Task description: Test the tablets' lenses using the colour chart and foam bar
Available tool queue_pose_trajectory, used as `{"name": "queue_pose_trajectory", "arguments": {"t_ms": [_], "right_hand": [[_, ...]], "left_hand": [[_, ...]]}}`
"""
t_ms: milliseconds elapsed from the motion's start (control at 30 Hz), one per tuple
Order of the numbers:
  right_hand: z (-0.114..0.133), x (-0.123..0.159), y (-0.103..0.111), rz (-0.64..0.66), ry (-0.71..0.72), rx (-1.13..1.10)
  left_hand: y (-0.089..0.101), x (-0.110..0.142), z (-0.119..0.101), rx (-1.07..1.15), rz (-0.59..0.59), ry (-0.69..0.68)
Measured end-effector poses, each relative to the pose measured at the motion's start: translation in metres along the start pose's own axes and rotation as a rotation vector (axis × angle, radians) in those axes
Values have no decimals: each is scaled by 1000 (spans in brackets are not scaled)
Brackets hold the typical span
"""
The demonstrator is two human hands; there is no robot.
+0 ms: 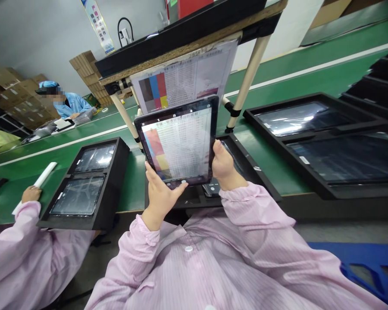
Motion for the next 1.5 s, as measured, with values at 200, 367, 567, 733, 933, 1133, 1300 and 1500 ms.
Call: {"name": "queue_pose_trajectory", "arguments": {"t_ms": [200,367,567,733,933,1133,1300,1500], "right_hand": [[31,6,-19,-10,21,11],[82,6,-41,-28,137,6],[116,9,-59,-12,213,18],[117,15,-63,-9,192,-6],[112,16,-66,-5,171,-7],[112,16,-66,13,168,-43],[109,16,-63,3,158,-36],[98,35,-54,-39,128,25]], "left_hand": [[22,-21,-8,49,-39,-53],[57,-57,-20,77,-84,-96],[87,-74,-38,51,-147,-157],[94,-70,-41,53,-177,-155],[96,-69,-40,55,-172,-137],[97,-68,-38,54,-182,-117],[95,-67,-34,78,-179,-83],[93,-47,-42,80,-139,-68]]}}
Point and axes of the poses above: each hand's wrist, its own x-axis away from the middle knuckle, its own y-axis out of the back of the hand, z = x × y, the point moved 10 cm from there along -x, towards the middle knuckle, and after that the axes turned 15 degrees about -y, right-handed, at the moved point
